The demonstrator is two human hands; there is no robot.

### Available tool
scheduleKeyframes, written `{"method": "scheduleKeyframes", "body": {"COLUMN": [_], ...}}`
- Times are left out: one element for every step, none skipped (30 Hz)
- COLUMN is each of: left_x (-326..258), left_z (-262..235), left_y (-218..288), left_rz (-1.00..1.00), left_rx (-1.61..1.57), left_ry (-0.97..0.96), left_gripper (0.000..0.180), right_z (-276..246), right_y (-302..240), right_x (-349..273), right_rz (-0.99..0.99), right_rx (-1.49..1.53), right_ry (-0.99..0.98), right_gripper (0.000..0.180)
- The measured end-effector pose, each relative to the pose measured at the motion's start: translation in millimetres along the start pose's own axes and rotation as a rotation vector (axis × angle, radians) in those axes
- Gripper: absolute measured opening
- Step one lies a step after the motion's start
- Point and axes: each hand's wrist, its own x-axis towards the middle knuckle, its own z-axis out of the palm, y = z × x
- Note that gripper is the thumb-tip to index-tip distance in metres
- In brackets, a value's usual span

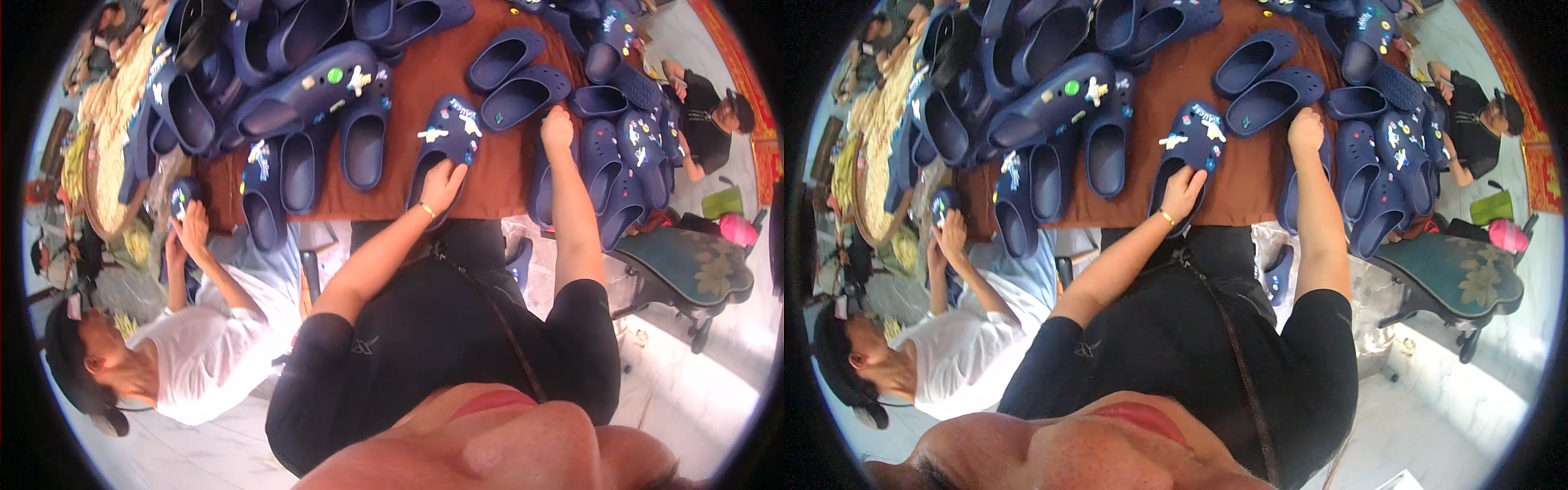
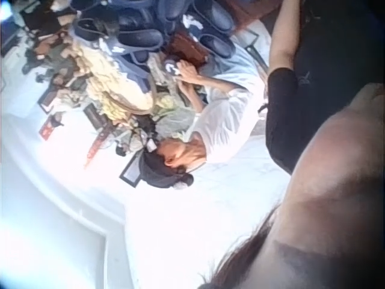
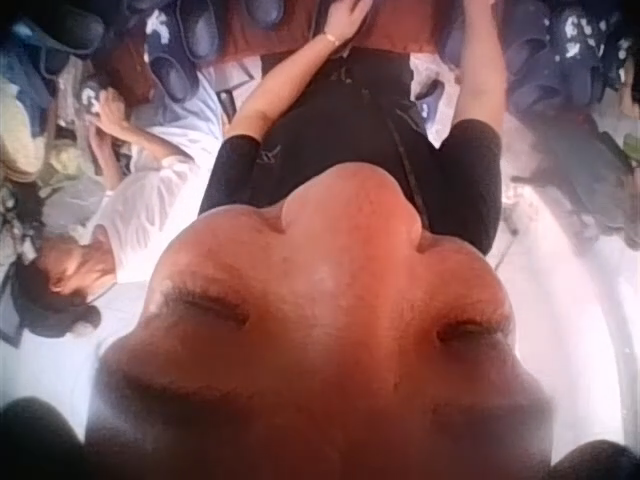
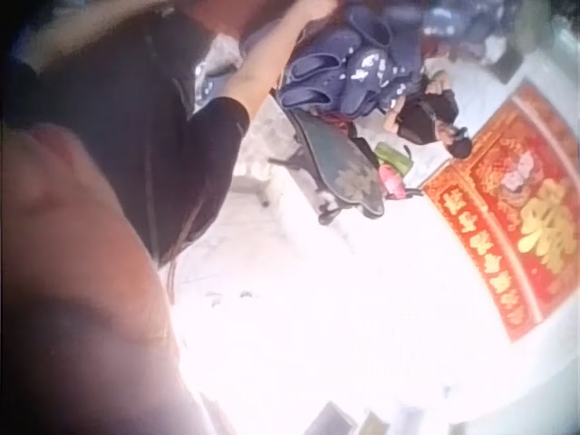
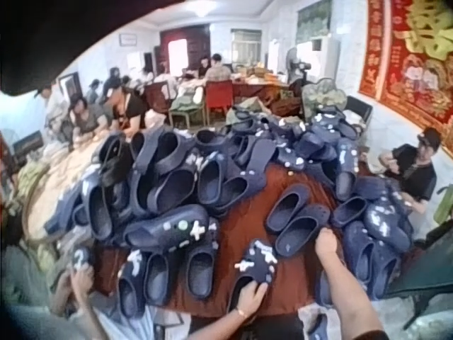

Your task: Attaching decorative charms and accessories to blue foam clogs.

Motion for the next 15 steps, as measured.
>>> {"method": "scheduleKeyframes", "body": {"left_x": [1,-1,-3,-2,-1,0,-1,-1,-2,-2,-3,-3,-2,-2,-2], "left_z": [-1,-1,-2,-1,-1,-1,-1,-1,-1,-2,-2,-2,-3,-4,-5], "left_y": [1,-1,-2,-2,-2,-2,-1,0,-2,-4,-4,0,3,5,7], "left_rz": [-0.014,-0.038,-0.018,0.01,-0.004,-0.001,0.004,0.016,0.005,0.001,-0.002,-0.015,-0.018,-0.018,-0.018], "left_rx": [-0.011,-0.017,-0.031,-0.046,-0.052,-0.033,-0.015,-0.039,-0.039,-0.035,-0.031,-0.03,-0.03,-0.036,-0.043], "left_ry": [0.005,0.026,0.031,0.029,0.044,0.036,0.019,0.03,0.034,0.029,0.023,0.01,0.008,0.012,0.015], "left_gripper": [0.033,0.033,0.033,0.033,0.033,0.033,0.032,0.033,0.033,0.033,0.034,0.034,0.034,0.034,0.034], "right_z": [0,-2,-5,-11,-16,-18,-23,-28,-32,-38,-41,-40,-38,-40,-44], "right_y": [-9,-15,-17,-17,-19,-27,-39,-55,-73,-92,-110,-120,-130,-141,-150], "right_x": [-10,-19,-22,-22,-21,-20,-22,-25,-29,-35,-41,-43,-46,-51,-54], "right_rz": [-0.072,-0.142,-0.168,-0.117,-0.061,-0.127,-0.133,-0.234,-0.334,-0.386,-0.436,-0.481,-0.529,-0.474,-0.477], "right_rx": [-0.023,-0.04,-0.052,0.2,0.452,0.565,0.558,0.685,0.81,0.856,0.897,0.885,0.872,0.877,0.876], "right_ry": [0.077,0.155,0.142,0.196,0.246,0.346,0.337,0.158,-0.027,-0.243,-0.46,-0.563,-0.669,-0.813,-0.819], "right_gripper": [0.029,0.025,0.025,0.025,0.026,0.025,0.025,0.024,0.023,0.021,0.019,0.018,0.016,0.015,0.015]}}
